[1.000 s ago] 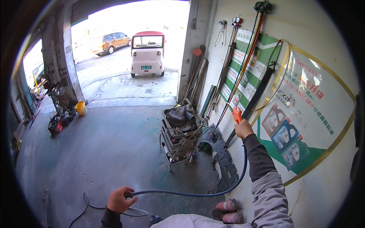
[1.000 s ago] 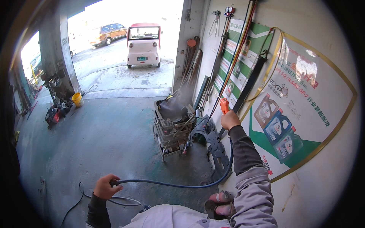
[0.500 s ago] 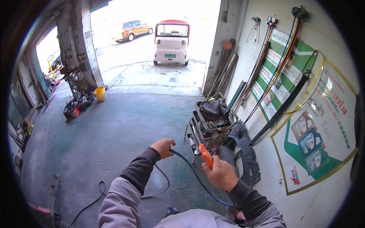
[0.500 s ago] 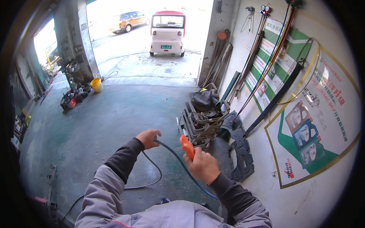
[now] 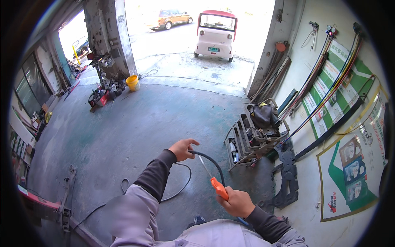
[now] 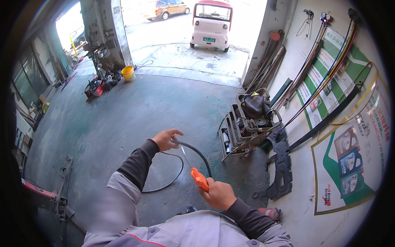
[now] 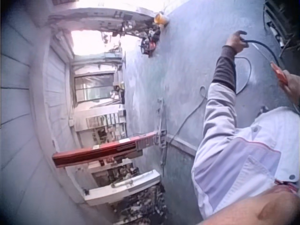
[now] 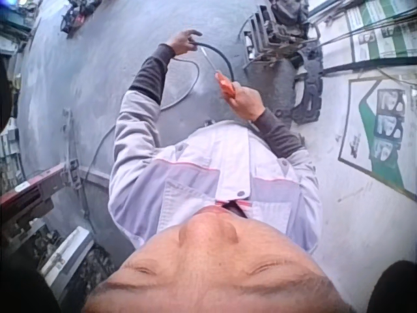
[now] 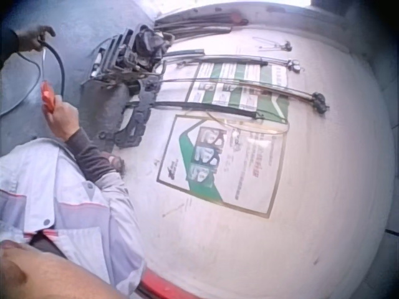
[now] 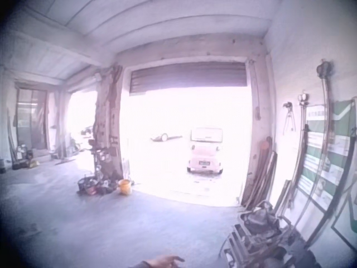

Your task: The person uses a handheld air blow gun connected to a hose to blow dust and debris from the floor, walls, and equipment in a workshop. They move around the space, targeting corners, a metal rack, and a wall-mounted gauge panel.

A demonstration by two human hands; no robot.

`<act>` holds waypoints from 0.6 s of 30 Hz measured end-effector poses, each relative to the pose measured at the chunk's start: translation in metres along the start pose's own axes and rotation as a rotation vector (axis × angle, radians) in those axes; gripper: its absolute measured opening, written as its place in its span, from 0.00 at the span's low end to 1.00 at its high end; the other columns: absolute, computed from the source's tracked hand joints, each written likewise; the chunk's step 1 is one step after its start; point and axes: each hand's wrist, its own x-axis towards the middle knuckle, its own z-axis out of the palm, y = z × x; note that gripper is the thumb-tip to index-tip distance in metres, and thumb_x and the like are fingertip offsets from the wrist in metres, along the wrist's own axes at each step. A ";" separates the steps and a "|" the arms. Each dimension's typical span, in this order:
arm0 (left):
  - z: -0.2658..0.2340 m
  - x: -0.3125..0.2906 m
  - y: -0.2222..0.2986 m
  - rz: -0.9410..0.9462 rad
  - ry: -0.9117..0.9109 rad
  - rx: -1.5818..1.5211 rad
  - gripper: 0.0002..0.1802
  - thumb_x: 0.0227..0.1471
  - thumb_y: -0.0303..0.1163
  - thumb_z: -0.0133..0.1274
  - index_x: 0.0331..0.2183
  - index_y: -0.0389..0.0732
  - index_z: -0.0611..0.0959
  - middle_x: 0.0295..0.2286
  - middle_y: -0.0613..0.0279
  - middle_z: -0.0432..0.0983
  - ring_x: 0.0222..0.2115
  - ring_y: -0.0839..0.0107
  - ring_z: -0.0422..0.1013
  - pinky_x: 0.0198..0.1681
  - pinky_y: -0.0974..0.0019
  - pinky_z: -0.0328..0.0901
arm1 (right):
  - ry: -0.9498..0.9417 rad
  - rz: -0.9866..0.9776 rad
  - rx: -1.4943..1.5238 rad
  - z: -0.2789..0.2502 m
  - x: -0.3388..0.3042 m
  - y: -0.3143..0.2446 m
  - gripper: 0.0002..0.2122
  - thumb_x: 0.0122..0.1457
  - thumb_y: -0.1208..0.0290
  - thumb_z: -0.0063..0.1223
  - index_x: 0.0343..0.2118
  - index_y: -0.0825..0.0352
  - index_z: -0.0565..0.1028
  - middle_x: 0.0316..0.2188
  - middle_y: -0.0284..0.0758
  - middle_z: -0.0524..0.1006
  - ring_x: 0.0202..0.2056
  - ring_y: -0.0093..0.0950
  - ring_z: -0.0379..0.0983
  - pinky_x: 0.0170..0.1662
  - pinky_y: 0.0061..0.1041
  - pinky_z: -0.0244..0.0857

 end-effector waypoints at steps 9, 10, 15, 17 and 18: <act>-0.028 -0.066 -0.097 -0.174 0.119 0.265 0.18 0.43 0.35 0.66 0.38 0.38 0.83 0.29 0.53 0.80 0.32 0.60 0.76 0.37 0.61 0.69 | 0.031 0.485 1.015 0.070 0.080 0.092 0.18 0.65 0.56 0.47 0.47 0.67 0.70 0.40 0.42 0.76 0.43 0.35 0.75 0.38 0.39 0.76; -0.035 -0.081 -0.110 -0.236 0.133 0.293 0.17 0.43 0.36 0.66 0.36 0.38 0.83 0.28 0.53 0.79 0.31 0.59 0.75 0.36 0.60 0.69 | 0.136 0.581 1.193 0.080 0.089 0.119 0.18 0.66 0.56 0.46 0.48 0.66 0.68 0.41 0.40 0.75 0.45 0.34 0.74 0.40 0.42 0.76; -0.074 -0.165 -0.135 -0.473 0.350 0.407 0.19 0.50 0.44 0.59 0.23 0.36 0.81 0.15 0.57 0.73 0.17 0.66 0.69 0.23 0.62 0.61 | 0.564 1.040 1.875 0.141 0.085 0.282 0.19 0.67 0.51 0.39 0.45 0.65 0.67 0.39 0.40 0.77 0.42 0.37 0.77 0.39 0.43 0.76; -0.079 -0.182 -0.135 -0.799 0.462 0.260 0.16 0.54 0.42 0.57 0.24 0.39 0.82 0.16 0.62 0.72 0.17 0.71 0.67 0.24 0.60 0.62 | 0.787 1.191 1.965 0.181 0.048 0.331 0.19 0.67 0.49 0.37 0.43 0.62 0.67 0.38 0.40 0.78 0.40 0.40 0.78 0.35 0.40 0.74; -0.080 -0.190 -0.134 -0.823 0.532 0.139 0.15 0.55 0.42 0.57 0.30 0.39 0.83 0.17 0.62 0.73 0.18 0.70 0.68 0.24 0.60 0.64 | 0.897 1.259 1.974 0.202 0.021 0.346 0.17 0.66 0.49 0.40 0.40 0.60 0.66 0.35 0.39 0.78 0.35 0.36 0.78 0.32 0.36 0.70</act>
